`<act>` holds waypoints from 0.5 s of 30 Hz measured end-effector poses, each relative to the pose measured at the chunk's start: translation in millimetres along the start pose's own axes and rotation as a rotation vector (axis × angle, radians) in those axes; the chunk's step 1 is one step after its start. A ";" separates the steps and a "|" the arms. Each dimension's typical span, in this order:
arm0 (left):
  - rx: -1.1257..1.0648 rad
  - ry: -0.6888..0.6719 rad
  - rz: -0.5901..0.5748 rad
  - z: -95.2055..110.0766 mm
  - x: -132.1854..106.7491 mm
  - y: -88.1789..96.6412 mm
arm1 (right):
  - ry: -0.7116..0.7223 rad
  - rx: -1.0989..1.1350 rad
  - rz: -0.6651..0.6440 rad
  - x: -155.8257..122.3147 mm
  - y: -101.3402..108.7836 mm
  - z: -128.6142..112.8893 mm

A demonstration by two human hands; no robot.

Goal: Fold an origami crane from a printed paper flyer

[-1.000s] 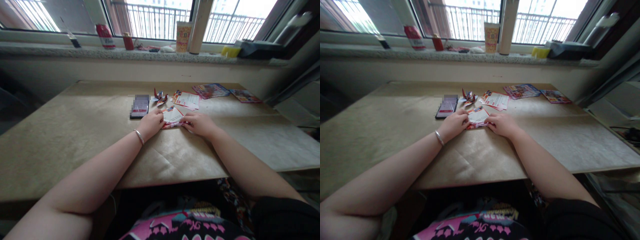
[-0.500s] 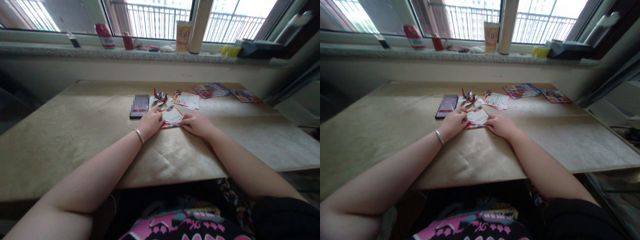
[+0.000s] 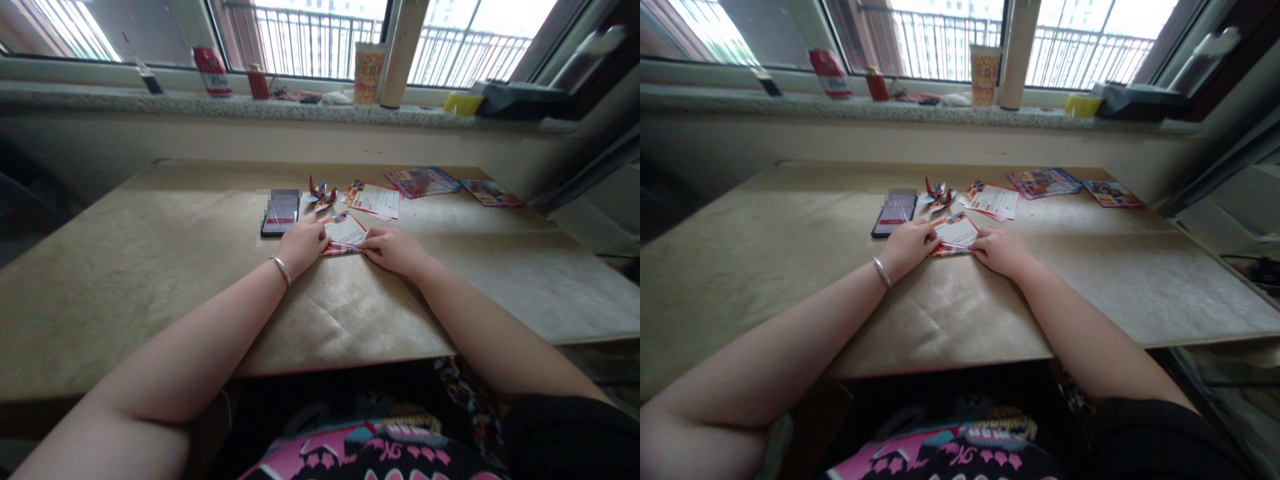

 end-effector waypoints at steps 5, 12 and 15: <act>-0.080 -0.197 0.051 3.5 -6.2 2.1 | -0.028 -0.006 0.009 1.2 0.4 -0.7; 0.056 -0.303 -0.040 13.6 -14.2 1.7 | -0.078 -0.023 0.015 2.2 0.7 0.0; 0.074 -0.295 -0.075 14.6 -14.7 3.2 | -0.084 -0.022 0.030 2.5 -0.6 1.5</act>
Point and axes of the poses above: each hand's wrist, its own x-axis towards the middle knuckle, its own y-axis out of the back of the hand, z = x × y, the point moved 3 cm from there along x, towards the middle knuckle, and after that the axes turned 5 degrees about -z, right-handed, at the moved point
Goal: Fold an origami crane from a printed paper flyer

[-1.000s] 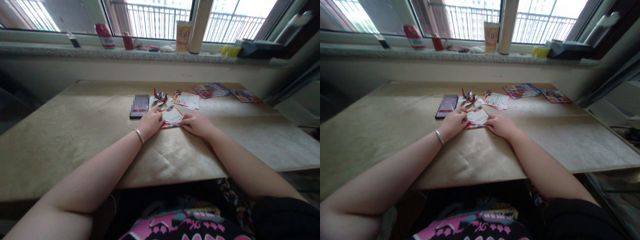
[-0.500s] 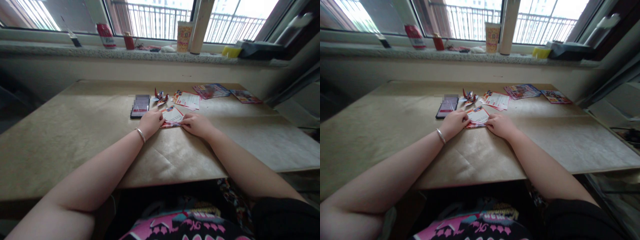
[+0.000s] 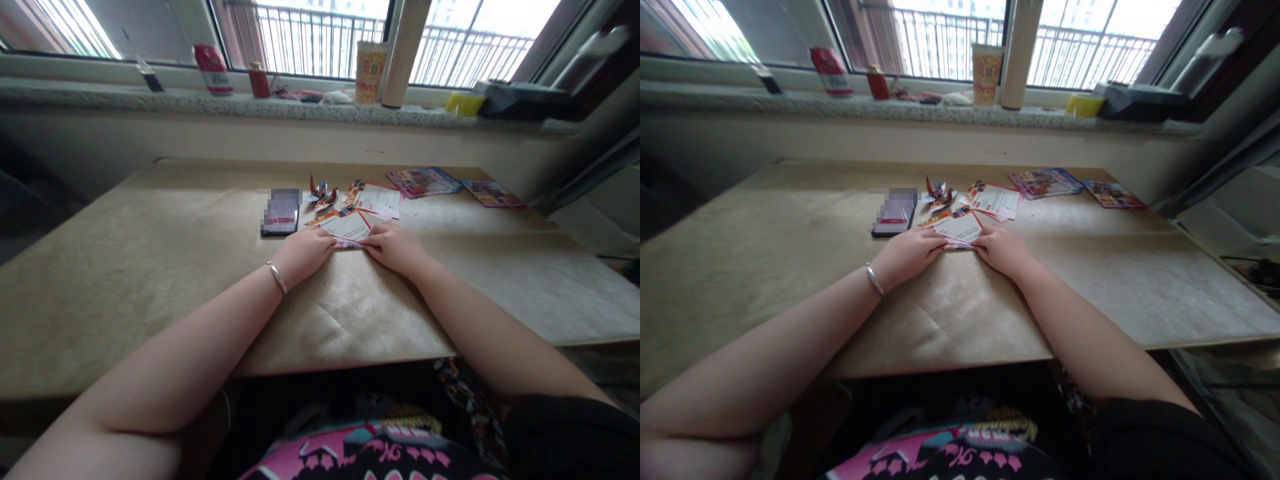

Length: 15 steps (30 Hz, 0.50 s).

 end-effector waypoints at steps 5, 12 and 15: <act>0.014 0.002 -0.029 -0.2 0.2 1.2 | 0.012 -0.005 -0.001 -0.1 -0.9 0.0; 0.057 0.045 -0.055 -2.7 1.5 -0.2 | 0.006 0.003 0.003 -0.1 -0.4 -0.3; 0.061 0.045 -0.054 -2.5 1.6 0.3 | 0.003 0.000 -0.008 0.1 -0.2 -0.8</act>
Point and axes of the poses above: each hand's wrist, its own x-axis towards the middle knuckle, its own y-axis out of the back of the hand, z = x × y, the point moved 3 cm from there along x, towards the middle knuckle, and after that the axes turned 5 degrees about -z, right-handed, at the moved point
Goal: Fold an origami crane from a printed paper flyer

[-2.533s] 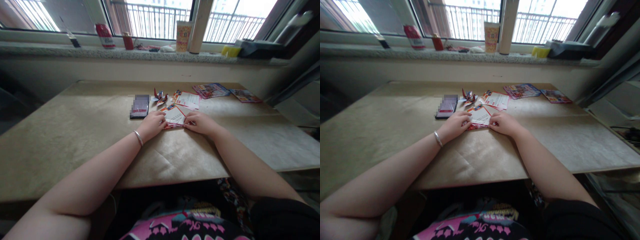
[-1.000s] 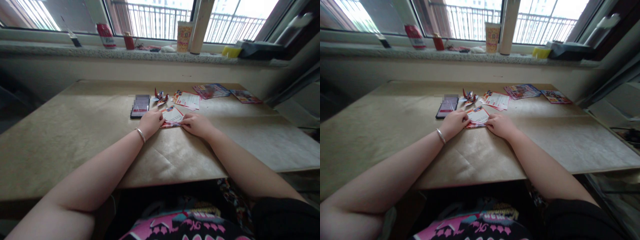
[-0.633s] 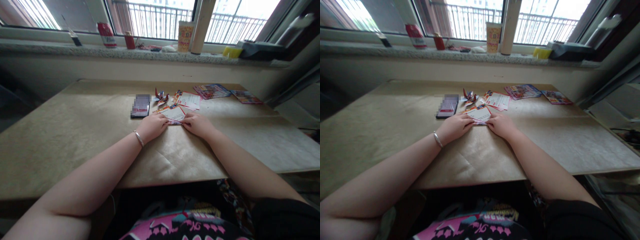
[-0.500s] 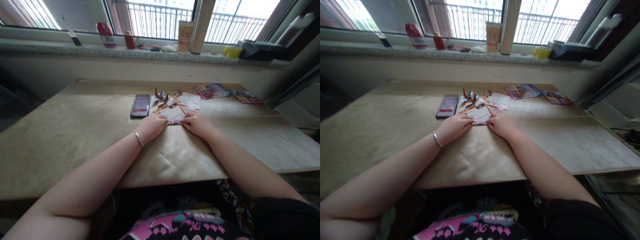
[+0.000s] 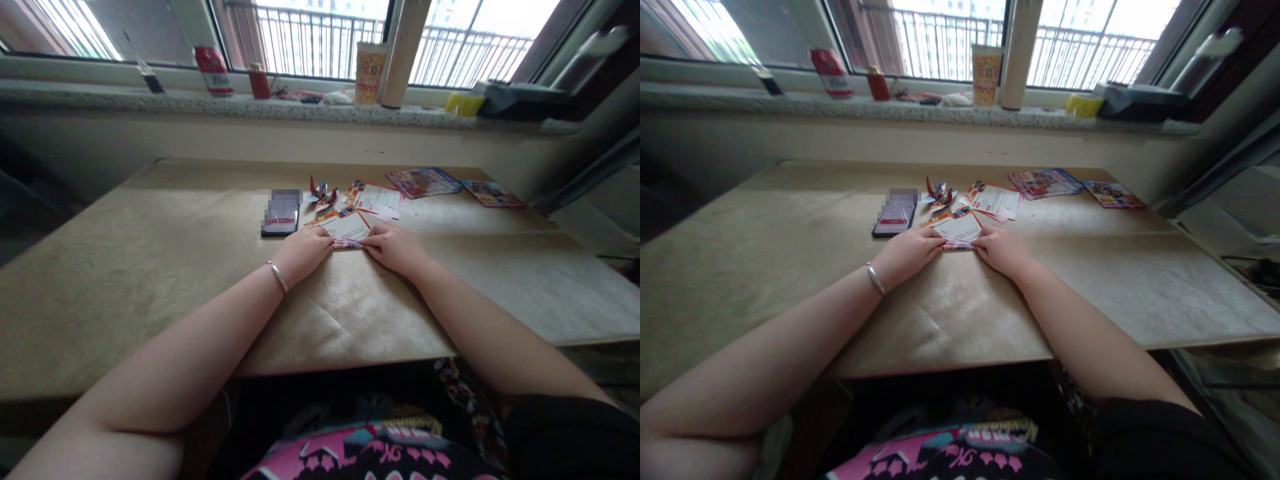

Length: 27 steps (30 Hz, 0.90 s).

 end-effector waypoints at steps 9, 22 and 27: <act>0.038 0.006 0.001 5.3 -0.5 2.5 | -0.027 -0.021 -0.024 -0.8 2.9 -1.6; 0.120 0.011 -0.011 20.8 -9.1 0.9 | -0.039 -0.038 -0.041 -2.1 5.6 -2.9; 0.121 -0.018 -0.033 24.5 -6.9 1.0 | -0.044 -0.040 -0.039 -2.1 7.3 -3.7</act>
Point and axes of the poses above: each hand's wrist, its own x-axis towards the middle knuckle, its own y-axis out of the back of the hand, z = x × y, the point moved 3 cm from there along x, towards the middle knuckle, and after that the axes turned 5 degrees about -z, right-handed, at the moved point
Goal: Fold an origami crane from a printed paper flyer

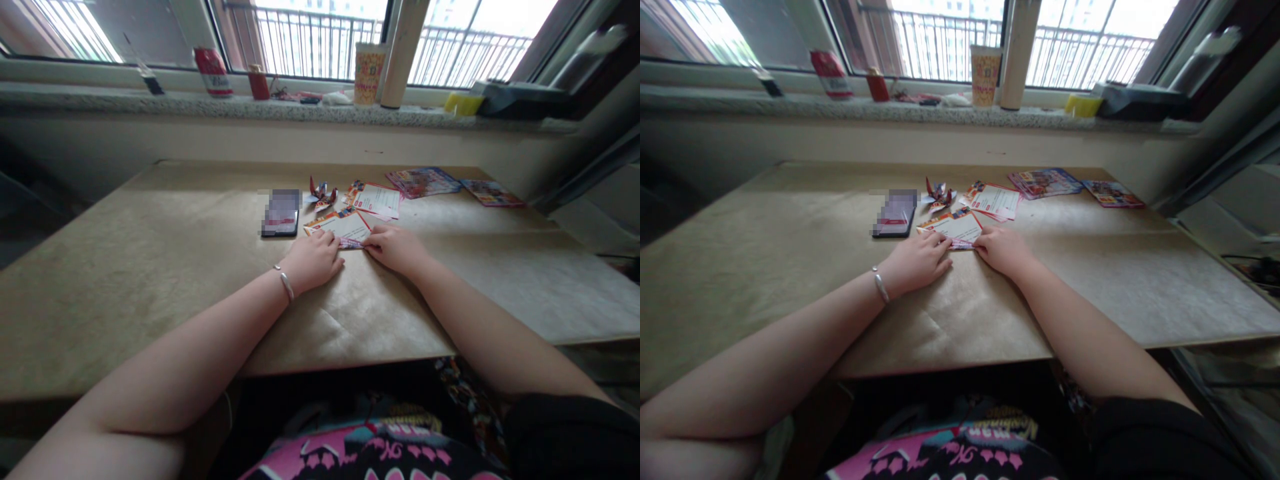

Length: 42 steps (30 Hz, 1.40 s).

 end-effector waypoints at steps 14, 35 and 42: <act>-0.003 -0.028 0.043 0.5 -0.7 -1.3 | 0.017 0.021 -0.005 0.1 0.7 0.4; -0.086 -0.140 0.019 -1.4 5.0 -4.9 | 0.108 0.211 0.024 0.8 -5.0 8.1; -0.042 -0.159 0.003 1.2 5.9 -2.9 | 0.129 0.266 0.007 0.7 -7.7 18.0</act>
Point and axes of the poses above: each hand's wrist, its own x-axis towards the middle knuckle, its own y-axis out of the back of the hand, z = x × y, the point moved 3 cm from there along x, towards the middle knuckle, and after that the axes turned 5 degrees about -z, right-handed, at the moved point
